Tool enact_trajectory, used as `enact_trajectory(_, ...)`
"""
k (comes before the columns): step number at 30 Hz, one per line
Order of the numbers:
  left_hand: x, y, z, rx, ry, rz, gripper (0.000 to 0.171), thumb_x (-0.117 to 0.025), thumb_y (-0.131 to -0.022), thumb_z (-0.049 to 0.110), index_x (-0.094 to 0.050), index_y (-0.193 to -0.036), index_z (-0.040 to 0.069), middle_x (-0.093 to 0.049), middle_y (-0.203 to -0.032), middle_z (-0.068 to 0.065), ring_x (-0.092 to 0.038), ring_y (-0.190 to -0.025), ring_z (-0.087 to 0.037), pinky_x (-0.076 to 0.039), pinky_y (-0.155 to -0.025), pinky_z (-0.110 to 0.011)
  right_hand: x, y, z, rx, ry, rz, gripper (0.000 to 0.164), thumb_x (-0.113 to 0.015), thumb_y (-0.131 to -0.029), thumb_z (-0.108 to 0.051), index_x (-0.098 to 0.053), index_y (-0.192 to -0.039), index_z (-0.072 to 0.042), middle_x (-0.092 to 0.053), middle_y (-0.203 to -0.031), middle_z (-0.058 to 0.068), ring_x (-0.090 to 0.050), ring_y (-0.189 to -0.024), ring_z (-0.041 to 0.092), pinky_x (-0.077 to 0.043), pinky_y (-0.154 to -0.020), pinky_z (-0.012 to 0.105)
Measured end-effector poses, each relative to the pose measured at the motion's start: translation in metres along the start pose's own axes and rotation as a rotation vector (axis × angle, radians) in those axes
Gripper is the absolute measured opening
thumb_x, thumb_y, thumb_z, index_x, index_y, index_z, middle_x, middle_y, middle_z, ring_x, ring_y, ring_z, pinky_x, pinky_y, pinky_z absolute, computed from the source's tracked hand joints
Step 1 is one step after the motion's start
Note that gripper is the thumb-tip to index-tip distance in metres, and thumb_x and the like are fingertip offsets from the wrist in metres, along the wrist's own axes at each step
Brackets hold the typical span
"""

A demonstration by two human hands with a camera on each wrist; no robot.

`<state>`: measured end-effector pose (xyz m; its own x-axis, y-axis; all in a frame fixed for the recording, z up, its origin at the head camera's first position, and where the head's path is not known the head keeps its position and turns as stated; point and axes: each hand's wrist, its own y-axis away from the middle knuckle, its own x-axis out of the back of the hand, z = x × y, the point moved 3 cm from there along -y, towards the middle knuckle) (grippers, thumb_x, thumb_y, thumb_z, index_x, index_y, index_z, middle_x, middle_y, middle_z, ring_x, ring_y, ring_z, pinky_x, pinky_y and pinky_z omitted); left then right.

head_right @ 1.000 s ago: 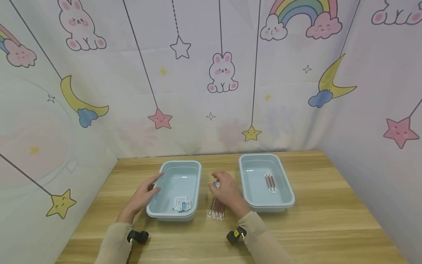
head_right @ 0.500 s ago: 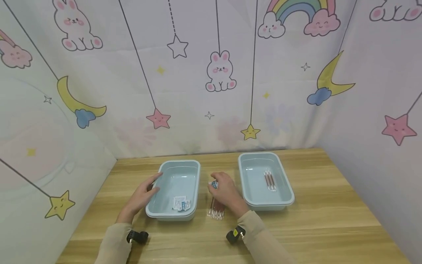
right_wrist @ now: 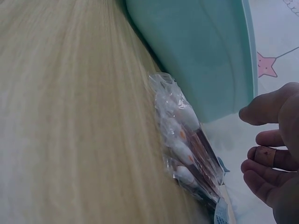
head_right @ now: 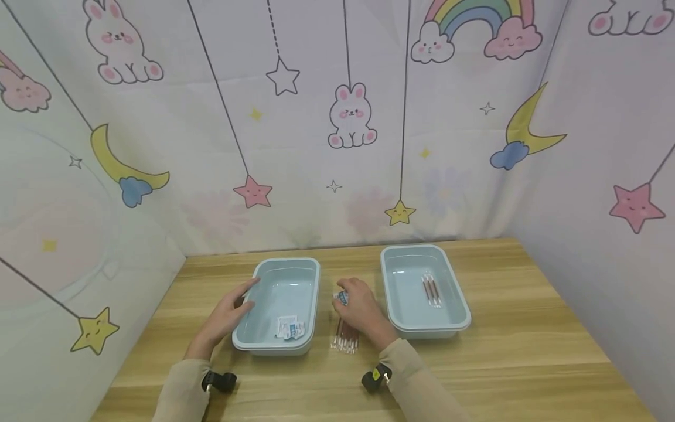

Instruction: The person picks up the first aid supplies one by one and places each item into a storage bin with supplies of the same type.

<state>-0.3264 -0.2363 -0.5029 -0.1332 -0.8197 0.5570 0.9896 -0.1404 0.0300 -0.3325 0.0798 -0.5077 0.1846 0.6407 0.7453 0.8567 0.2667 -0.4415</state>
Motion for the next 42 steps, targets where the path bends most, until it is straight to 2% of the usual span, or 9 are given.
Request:
enact_trajectory(14,-0.001,0.001,-0.002,-0.011,0.010,0.002,0.053,-0.051,-0.097,0.012,-0.041,-0.148,0.021,-0.033,-0.157,-0.013,-0.029,-0.144,-0.041,-0.026,-0.116,-0.058,-0.005,0.002,0.002,-0.072,-0.004,-0.025,0.040,-0.074,-0.081,-0.022,-0.066,-0.116,-0.004,-0.068,-0.109,0.014,-0.065,-0.097,0.027,-0.056,-0.080,0.041)
enact_trajectory(24,-0.002,0.000,-0.002,0.004,0.000,0.001,0.053,-0.050,-0.097,0.013,-0.041,-0.148,0.024,-0.032,-0.158,-0.012,-0.029,-0.143,-0.042,-0.026,-0.115,-0.058,-0.008,0.002,0.006,-0.077,0.016,-0.020,0.040,-0.074,-0.080,-0.023,-0.067,-0.114,-0.004,-0.068,-0.107,0.013,-0.064,-0.091,0.024,-0.056,-0.074,0.036)
enact_trajectory(35,-0.002,0.001,-0.002,0.009,0.008,0.000,0.053,-0.050,-0.098,0.013,-0.040,-0.149,0.023,-0.030,-0.158,-0.013,-0.028,-0.144,-0.042,-0.026,-0.115,-0.059,-0.009,0.002,0.006,-0.063,0.004,-0.009,0.039,-0.074,-0.079,-0.021,-0.067,-0.112,-0.003,-0.067,-0.106,0.015,-0.065,-0.091,0.026,-0.056,-0.074,0.037)
enact_trajectory(42,0.000,0.001,0.000,-0.009,0.007,0.001,0.054,-0.050,-0.097,0.013,-0.040,-0.149,0.023,-0.031,-0.158,-0.013,-0.030,-0.143,-0.042,-0.027,-0.114,-0.060,-0.012,0.001,0.010,-0.058,0.009,0.004,0.039,-0.076,-0.078,-0.020,-0.067,-0.111,-0.002,-0.067,-0.105,0.016,-0.064,-0.092,0.028,-0.056,-0.076,0.039)
